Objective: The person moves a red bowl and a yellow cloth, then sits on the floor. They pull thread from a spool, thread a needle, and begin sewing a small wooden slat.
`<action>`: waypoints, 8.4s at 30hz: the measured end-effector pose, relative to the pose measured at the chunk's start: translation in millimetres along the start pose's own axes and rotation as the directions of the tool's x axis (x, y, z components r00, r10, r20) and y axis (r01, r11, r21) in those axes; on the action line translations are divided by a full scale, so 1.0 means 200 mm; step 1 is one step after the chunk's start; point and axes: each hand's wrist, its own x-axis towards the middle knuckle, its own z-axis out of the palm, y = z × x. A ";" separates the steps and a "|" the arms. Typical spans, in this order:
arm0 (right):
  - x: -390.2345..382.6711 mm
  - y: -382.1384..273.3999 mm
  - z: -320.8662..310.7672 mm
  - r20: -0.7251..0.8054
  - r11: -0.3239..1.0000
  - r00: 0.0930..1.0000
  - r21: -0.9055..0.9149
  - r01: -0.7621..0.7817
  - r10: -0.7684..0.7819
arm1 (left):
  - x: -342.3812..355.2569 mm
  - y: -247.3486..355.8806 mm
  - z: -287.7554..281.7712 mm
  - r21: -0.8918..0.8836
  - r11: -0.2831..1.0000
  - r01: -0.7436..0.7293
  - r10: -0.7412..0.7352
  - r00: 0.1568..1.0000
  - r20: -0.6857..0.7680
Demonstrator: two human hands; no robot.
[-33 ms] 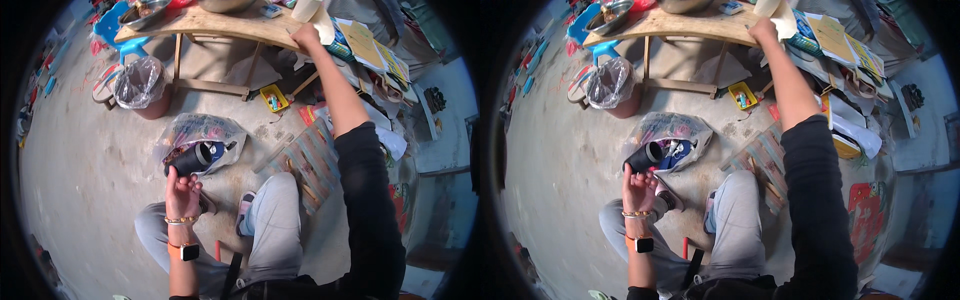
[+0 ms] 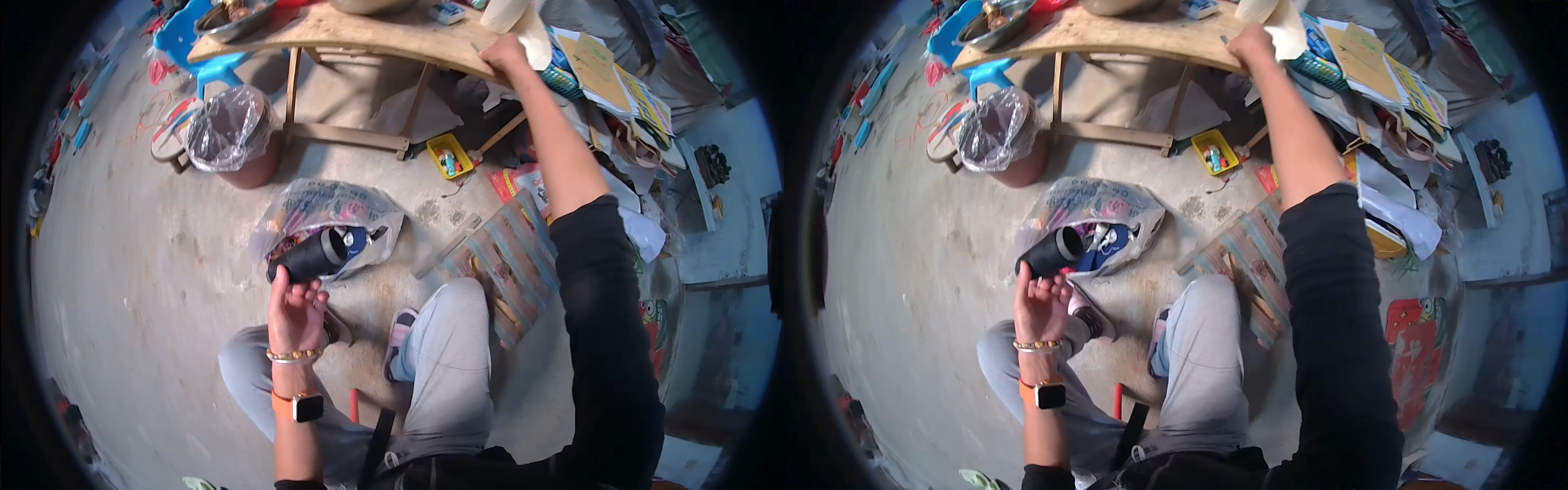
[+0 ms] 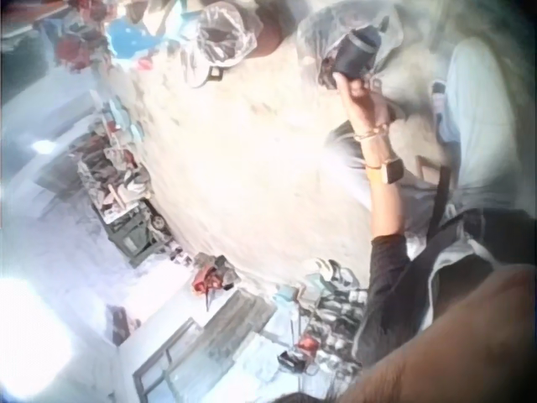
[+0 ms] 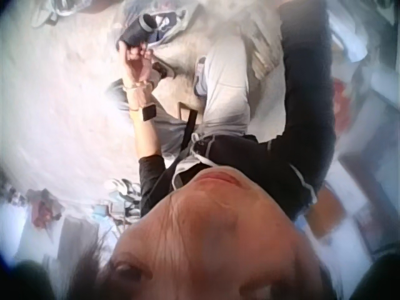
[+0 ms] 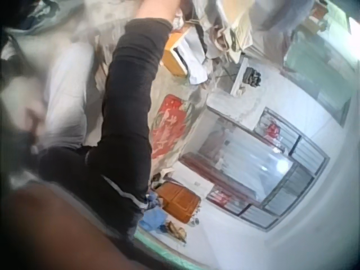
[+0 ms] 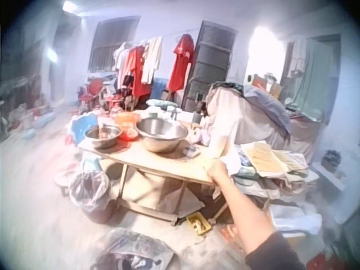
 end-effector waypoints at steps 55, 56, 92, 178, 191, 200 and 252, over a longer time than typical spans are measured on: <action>-2.24 -0.47 0.00 0.738 -0.094 0.566 0.576 -0.812 -0.369 | -0.31 0.01 0.00 0.472 0.877 -0.085 0.088 0.996 0.015; -2.25 -0.46 0.01 0.735 -0.096 0.569 0.579 -0.810 -0.368 | -0.31 0.01 -0.01 0.470 0.879 -0.082 0.083 0.996 0.018; -2.20 -0.48 -0.15 0.583 0.189 0.802 0.808 -0.557 -0.128 | -0.31 0.07 0.03 0.098 0.959 0.266 -0.284 0.901 0.327; -2.25 -0.36 -0.07 0.528 -0.216 0.201 0.033 -0.976 -0.825 | -0.24 -0.24 -0.03 0.547 0.720 -0.427 0.381 0.902 0.204; -2.37 -0.41 -0.10 0.462 -0.393 0.291 -0.142 -0.908 -0.838 | -0.26 -0.23 0.00 0.617 0.545 -0.568 0.572 0.790 0.223; -2.37 -0.50 -0.28 0.472 -0.336 0.354 0.124 -0.934 -0.807 | -0.11 -0.37 -0.25 0.761 0.399 -0.512 0.685 0.718 0.124; -0.50 0.05 -0.02 -0.033 0.279 0.993 0.960 0.000 0.115 | -0.30 -0.15 0.12 0.216 0.971 -0.098 0.004 0.919 0.394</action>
